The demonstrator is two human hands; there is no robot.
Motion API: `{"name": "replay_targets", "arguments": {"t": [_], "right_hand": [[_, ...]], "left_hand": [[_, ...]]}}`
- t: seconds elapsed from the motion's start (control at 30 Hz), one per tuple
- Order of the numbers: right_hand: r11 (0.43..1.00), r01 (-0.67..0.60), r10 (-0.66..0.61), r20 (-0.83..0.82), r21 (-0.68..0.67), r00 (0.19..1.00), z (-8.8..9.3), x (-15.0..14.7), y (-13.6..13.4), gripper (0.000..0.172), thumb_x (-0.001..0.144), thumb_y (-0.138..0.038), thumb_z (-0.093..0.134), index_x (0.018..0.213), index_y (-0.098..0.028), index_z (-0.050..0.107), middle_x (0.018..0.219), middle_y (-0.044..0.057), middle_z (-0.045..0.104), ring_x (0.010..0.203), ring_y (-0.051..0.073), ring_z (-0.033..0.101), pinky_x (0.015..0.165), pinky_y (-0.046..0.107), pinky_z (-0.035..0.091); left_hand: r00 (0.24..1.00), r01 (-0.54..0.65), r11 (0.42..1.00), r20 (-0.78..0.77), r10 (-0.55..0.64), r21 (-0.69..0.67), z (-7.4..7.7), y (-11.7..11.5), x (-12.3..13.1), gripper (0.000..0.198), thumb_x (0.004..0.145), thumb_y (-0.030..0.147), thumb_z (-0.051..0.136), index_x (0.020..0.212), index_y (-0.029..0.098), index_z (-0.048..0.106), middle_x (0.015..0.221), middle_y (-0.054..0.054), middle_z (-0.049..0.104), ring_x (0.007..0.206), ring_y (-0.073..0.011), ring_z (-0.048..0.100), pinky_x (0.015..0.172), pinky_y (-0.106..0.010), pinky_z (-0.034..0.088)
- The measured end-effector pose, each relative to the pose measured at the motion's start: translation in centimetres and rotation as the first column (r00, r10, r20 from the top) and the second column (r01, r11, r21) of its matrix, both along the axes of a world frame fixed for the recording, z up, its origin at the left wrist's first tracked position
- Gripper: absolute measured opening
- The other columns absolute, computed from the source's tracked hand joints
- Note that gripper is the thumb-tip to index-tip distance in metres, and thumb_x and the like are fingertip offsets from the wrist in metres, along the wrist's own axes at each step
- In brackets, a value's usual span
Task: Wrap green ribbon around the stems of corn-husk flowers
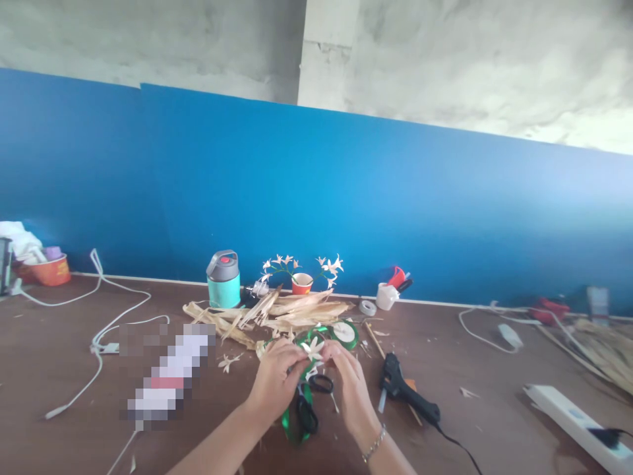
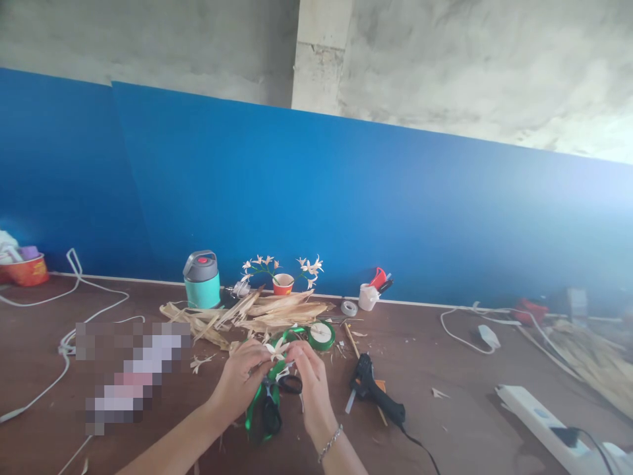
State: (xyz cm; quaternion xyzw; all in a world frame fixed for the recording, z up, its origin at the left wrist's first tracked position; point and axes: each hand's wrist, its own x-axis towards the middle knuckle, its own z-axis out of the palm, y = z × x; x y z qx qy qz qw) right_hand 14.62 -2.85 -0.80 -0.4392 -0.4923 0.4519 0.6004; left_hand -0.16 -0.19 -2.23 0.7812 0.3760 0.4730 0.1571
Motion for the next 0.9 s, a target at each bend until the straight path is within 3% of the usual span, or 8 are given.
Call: {"name": "replay_targets", "arguments": {"t": [0.17,0.33,0.5,0.77,0.9], "right_hand": [[0.997,-0.081,0.081,-0.007,0.0,0.997,0.0,-0.4,-0.1,0.036,0.079,-0.044,0.053,0.055,-0.017,0.051,0.072,0.001,0.048,0.068,0.014,0.045,0.064,0.022,0.039],[0.992,-0.121,0.119,-0.069,-0.029,0.99,0.0,-0.7,-0.3,0.024,0.074,-0.036,0.062,0.06,-0.016,0.06,0.075,0.001,0.05,0.072,0.014,0.046,0.068,0.024,0.038],[0.985,-0.154,0.143,-0.136,-0.081,0.98,-0.1,-1.0,-0.4,0.019,0.068,-0.034,0.068,0.062,-0.017,0.065,0.074,0.001,0.056,0.07,0.015,0.048,0.068,0.025,0.039],[0.984,-0.162,0.154,-0.102,-0.073,0.983,0.0,-0.9,-0.3,0.018,0.07,-0.035,0.067,0.067,-0.017,0.062,0.072,0.001,0.058,0.072,0.016,0.051,0.07,0.026,0.041],[0.986,-0.121,0.101,-0.168,-0.117,0.981,0.1,-0.4,-0.2,0.024,0.071,-0.041,0.064,0.074,-0.017,0.061,0.071,0.001,0.057,0.065,0.015,0.051,0.06,0.025,0.042]], "left_hand": [[0.994,-0.031,0.993,-0.101,0.043,0.113,0.2,-0.2,-0.2,0.021,0.087,0.023,0.047,0.078,0.02,0.065,0.074,-0.003,0.068,0.075,-0.0167,0.057,0.069,-0.03,0.035],[0.988,-0.061,0.976,-0.129,0.09,0.211,0.0,-0.1,-0.3,0.018,0.086,0.021,0.048,0.079,0.019,0.065,0.073,-0.003,0.069,0.073,-0.0163,0.058,0.069,-0.03,0.034],[0.984,-0.103,0.976,-0.122,0.128,0.192,0.0,-0.2,-0.3,0.024,0.087,0.022,0.045,0.07,0.019,0.063,0.068,-0.002,0.067,0.07,-0.0162,0.057,0.069,-0.031,0.034],[0.991,-0.088,0.979,-0.079,0.104,0.185,0.0,-0.3,-0.4,0.024,0.087,0.018,0.041,0.079,0.019,0.063,0.073,-0.004,0.068,0.074,-0.0173,0.058,0.07,-0.031,0.035],[0.99,-0.092,0.975,-0.087,0.112,0.203,0.4,-0.3,-0.4,0.02,0.086,0.02,0.046,0.08,0.02,0.065,0.072,-0.003,0.069,0.071,-0.0167,0.059,0.069,-0.031,0.035]]}}
